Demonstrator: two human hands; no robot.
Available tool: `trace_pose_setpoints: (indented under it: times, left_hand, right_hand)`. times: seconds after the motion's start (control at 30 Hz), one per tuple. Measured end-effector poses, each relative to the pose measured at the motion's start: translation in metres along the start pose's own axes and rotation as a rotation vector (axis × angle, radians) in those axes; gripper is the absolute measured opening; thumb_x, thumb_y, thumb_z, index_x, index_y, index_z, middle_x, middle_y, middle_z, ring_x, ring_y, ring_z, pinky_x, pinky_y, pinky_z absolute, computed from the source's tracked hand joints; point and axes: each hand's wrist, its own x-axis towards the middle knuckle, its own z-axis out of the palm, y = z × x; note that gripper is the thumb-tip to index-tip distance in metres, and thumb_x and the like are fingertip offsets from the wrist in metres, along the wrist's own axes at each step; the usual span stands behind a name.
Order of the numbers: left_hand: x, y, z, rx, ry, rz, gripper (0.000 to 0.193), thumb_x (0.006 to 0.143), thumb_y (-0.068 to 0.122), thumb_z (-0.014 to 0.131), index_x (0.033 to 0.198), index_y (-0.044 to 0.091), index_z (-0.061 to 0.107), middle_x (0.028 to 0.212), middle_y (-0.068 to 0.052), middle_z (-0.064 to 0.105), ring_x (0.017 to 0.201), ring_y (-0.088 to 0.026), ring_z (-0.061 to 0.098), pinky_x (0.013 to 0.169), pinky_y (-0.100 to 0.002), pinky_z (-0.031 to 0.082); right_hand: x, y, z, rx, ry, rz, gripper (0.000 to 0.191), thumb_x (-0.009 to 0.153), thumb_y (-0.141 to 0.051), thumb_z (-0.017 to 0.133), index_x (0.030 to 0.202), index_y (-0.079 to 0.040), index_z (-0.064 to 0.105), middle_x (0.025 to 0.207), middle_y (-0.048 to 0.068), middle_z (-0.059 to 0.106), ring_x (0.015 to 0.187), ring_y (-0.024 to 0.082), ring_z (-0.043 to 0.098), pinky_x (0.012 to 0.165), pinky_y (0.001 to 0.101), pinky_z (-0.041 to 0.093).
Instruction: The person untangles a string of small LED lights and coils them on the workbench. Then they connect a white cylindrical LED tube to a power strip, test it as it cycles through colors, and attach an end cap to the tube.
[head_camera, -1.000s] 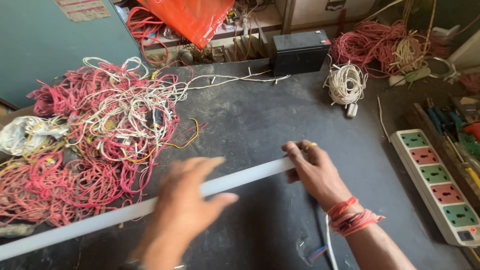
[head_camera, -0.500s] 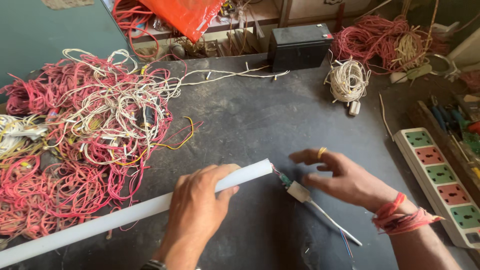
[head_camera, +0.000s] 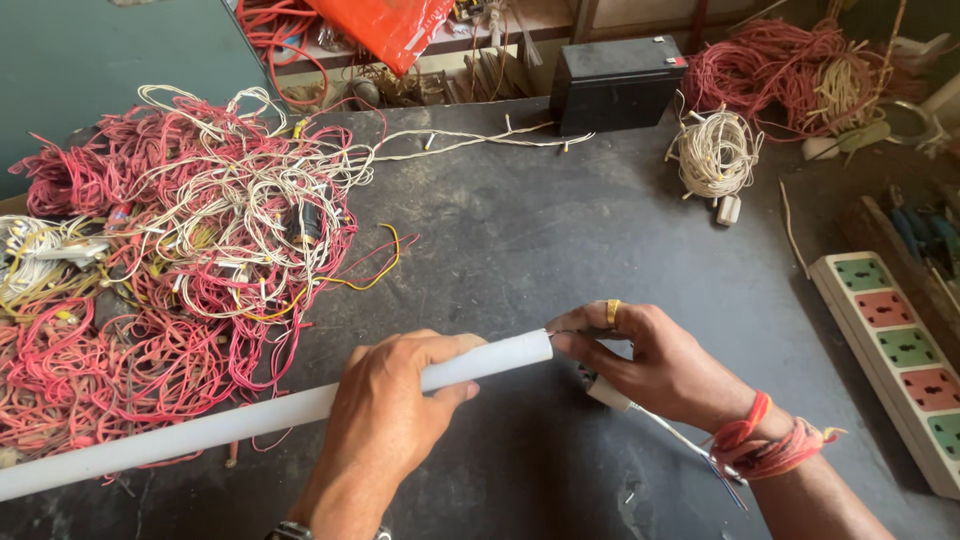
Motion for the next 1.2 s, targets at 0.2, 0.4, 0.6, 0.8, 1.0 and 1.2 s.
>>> trace_pose_setpoints:
  times: [0.2, 0.4, 0.6, 0.8, 1.0, 1.2]
  left_hand:
    - [0.0, 0.008, 0.0, 0.013, -0.106, -0.098, 0.042, 0.073, 0.023, 0.084, 0.113, 0.037, 0.078, 0.095, 0.0, 0.075, 0.09, -0.026, 0.072, 0.079, -0.041, 0.054]
    - [0.001, 0.012, 0.003, -0.019, -0.104, -0.135, 0.038, 0.079, 0.044, 0.085, 0.113, 0.029, 0.078, 0.097, 0.0, 0.074, 0.091, -0.025, 0.073, 0.081, -0.039, 0.053]
    - [0.002, 0.014, 0.006, -0.092, -0.013, -0.086, 0.029, 0.069, 0.026, 0.087, 0.095, 0.02, 0.077, 0.093, -0.001, 0.076, 0.087, -0.023, 0.073, 0.076, -0.039, 0.054]
    - [0.004, 0.013, 0.009, -0.123, -0.057, -0.136, 0.033, 0.072, 0.018, 0.086, 0.098, 0.017, 0.066, 0.086, -0.001, 0.078, 0.084, -0.023, 0.076, 0.073, -0.039, 0.055]
    - [0.004, 0.011, 0.009, -0.155, -0.071, -0.134, 0.033, 0.072, 0.019, 0.087, 0.097, 0.016, 0.066, 0.082, -0.002, 0.078, 0.079, -0.024, 0.076, 0.07, -0.039, 0.055]
    - [0.001, 0.01, 0.008, -0.143, -0.083, -0.089, 0.03, 0.074, 0.029, 0.084, 0.099, 0.019, 0.071, 0.082, -0.002, 0.078, 0.079, -0.024, 0.076, 0.071, -0.04, 0.055]
  right_hand:
    - [-0.003, -0.009, -0.006, -0.04, 0.005, 0.136, 0.025, 0.093, -0.029, 0.067, 0.109, -0.012, 0.077, 0.085, -0.003, 0.074, 0.074, 0.007, 0.058, 0.066, 0.0285, 0.051]
    - [-0.003, -0.014, -0.009, 0.047, -0.023, 0.232, 0.026, 0.09, -0.033, 0.068, 0.104, -0.013, 0.079, 0.073, -0.003, 0.064, 0.06, 0.006, 0.051, 0.054, 0.0266, 0.045]
    - [-0.002, -0.016, -0.009, -0.001, -0.018, 0.226, 0.028, 0.089, -0.036, 0.071, 0.102, -0.013, 0.08, 0.068, -0.003, 0.063, 0.059, 0.006, 0.05, 0.053, 0.0261, 0.044]
    - [-0.003, -0.012, -0.007, 0.021, -0.051, 0.217, 0.026, 0.09, -0.031, 0.07, 0.106, -0.014, 0.079, 0.071, -0.004, 0.065, 0.059, 0.005, 0.05, 0.053, 0.0255, 0.044]
    - [-0.002, 0.003, -0.009, 0.082, -0.087, -0.147, 0.021, 0.099, -0.025, 0.067, 0.106, -0.007, 0.075, 0.094, -0.004, 0.075, 0.091, 0.004, 0.064, 0.081, 0.0243, 0.054]
    - [-0.003, 0.007, -0.011, 0.084, -0.057, 0.091, 0.024, 0.093, -0.027, 0.067, 0.103, -0.007, 0.076, 0.082, -0.003, 0.068, 0.079, 0.006, 0.057, 0.07, 0.0265, 0.05]
